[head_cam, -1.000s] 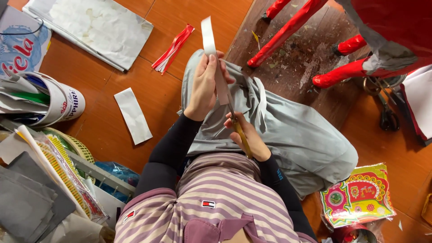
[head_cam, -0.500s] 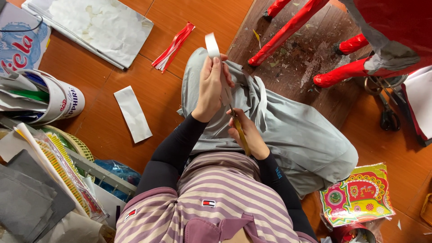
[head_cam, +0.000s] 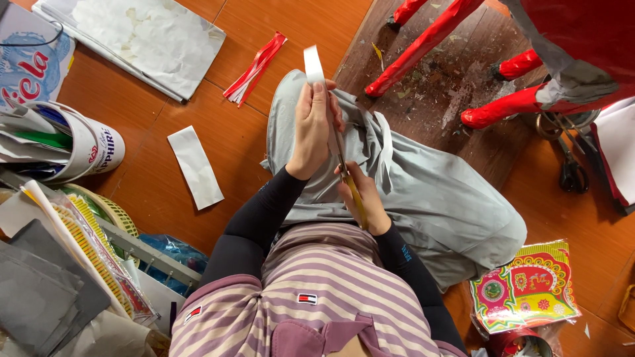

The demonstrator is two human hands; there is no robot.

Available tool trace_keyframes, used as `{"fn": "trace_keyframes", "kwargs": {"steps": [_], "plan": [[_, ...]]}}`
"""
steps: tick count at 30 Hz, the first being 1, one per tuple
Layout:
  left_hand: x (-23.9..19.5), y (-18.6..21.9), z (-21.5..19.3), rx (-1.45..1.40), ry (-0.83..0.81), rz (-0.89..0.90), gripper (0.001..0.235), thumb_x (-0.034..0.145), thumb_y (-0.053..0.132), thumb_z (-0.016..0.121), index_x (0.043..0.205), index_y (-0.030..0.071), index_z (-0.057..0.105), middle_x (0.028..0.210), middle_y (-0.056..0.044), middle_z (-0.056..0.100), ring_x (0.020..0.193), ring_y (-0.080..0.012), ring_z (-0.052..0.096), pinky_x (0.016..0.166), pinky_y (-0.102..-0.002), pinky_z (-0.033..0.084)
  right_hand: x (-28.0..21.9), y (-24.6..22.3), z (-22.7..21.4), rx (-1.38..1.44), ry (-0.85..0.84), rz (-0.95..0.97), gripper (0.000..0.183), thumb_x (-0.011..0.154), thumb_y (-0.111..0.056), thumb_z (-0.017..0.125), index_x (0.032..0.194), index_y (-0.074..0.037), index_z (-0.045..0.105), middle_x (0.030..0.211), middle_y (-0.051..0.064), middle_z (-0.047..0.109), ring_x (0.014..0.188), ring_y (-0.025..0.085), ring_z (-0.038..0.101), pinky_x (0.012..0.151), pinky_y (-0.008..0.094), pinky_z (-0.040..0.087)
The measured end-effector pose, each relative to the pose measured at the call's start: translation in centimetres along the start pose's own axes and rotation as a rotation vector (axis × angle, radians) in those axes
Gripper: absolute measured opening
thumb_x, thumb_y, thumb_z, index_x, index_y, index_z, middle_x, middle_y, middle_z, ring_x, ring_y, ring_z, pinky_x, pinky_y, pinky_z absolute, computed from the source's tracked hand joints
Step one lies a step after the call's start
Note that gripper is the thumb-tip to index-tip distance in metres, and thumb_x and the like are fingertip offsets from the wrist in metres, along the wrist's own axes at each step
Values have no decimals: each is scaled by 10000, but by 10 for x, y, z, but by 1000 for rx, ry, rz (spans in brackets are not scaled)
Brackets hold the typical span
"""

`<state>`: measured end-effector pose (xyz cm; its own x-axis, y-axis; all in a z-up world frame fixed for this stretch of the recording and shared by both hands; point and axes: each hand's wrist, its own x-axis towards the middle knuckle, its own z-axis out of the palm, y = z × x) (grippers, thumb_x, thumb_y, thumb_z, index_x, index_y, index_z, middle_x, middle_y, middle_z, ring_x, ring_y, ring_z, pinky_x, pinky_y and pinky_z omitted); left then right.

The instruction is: Cutting long strips of red and white paper into smaller pieces using scissors.

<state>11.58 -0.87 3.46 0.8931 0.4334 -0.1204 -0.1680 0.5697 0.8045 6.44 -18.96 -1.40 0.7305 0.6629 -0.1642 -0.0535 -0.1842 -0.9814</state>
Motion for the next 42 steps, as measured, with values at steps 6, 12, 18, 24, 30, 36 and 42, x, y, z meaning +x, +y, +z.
{"fn": "trace_keyframes", "kwargs": {"steps": [6, 12, 18, 24, 30, 36, 42], "plan": [[13, 7, -5, 12, 7, 76, 291, 1135, 300, 395, 1168, 33, 507, 749, -21, 504, 582, -103, 488, 512, -276, 454, 0, 0, 3, -161, 72, 49, 350, 948, -370, 694, 1149, -105, 588, 626, 19, 549, 503, 116, 519, 520, 280, 424], [6, -5, -5, 87, -18, 58, 300, 1148, 320, 386, 1112, 39, 485, 708, -19, 491, 538, -100, 468, 490, -258, 435, 11, 4, 8, -180, 105, -284, 297, 1090, -280, 637, 1253, -58, 525, 759, 24, 557, 643, 114, 541, 591, 284, 442], [19, 7, -10, 31, 19, 91, 292, 1133, 308, 381, 1138, 38, 493, 758, -32, 532, 592, -115, 515, 530, -287, 486, 3, 14, 5, -206, 94, 19, 344, 973, -353, 690, 1153, -77, 593, 639, 26, 586, 533, 117, 563, 534, 288, 437], [14, -7, -8, 91, -7, 90, 285, 1146, 304, 369, 1125, 47, 491, 730, -22, 496, 571, -98, 476, 509, -265, 463, 12, 19, 5, -196, 104, -272, 454, 1027, -345, 651, 1292, -13, 493, 726, 35, 539, 594, 107, 492, 540, 272, 421], [21, -6, -11, 45, 42, 65, 283, 1137, 298, 362, 1103, 49, 493, 711, -20, 491, 556, -96, 471, 486, -270, 460, 3, 28, 5, -164, 120, -25, 357, 1001, -336, 693, 1177, -45, 581, 643, 20, 564, 504, 88, 545, 487, 267, 430], [15, -14, -6, 77, -40, 38, 284, 1135, 307, 366, 1124, 51, 489, 712, -23, 497, 573, -102, 486, 509, -272, 468, 14, 24, -5, 107, -46, -253, 324, 1122, -278, 654, 1293, -36, 522, 858, -6, 523, 785, 75, 465, 646, 258, 390], [17, -11, -7, 21, -38, 40, 303, 1127, 308, 372, 1119, 35, 504, 737, -28, 513, 573, -111, 517, 509, -280, 487, 14, 40, 5, -31, 120, 84, 258, 1026, -246, 648, 1137, -19, 594, 620, -5, 545, 479, 67, 507, 437, 238, 415]]}}
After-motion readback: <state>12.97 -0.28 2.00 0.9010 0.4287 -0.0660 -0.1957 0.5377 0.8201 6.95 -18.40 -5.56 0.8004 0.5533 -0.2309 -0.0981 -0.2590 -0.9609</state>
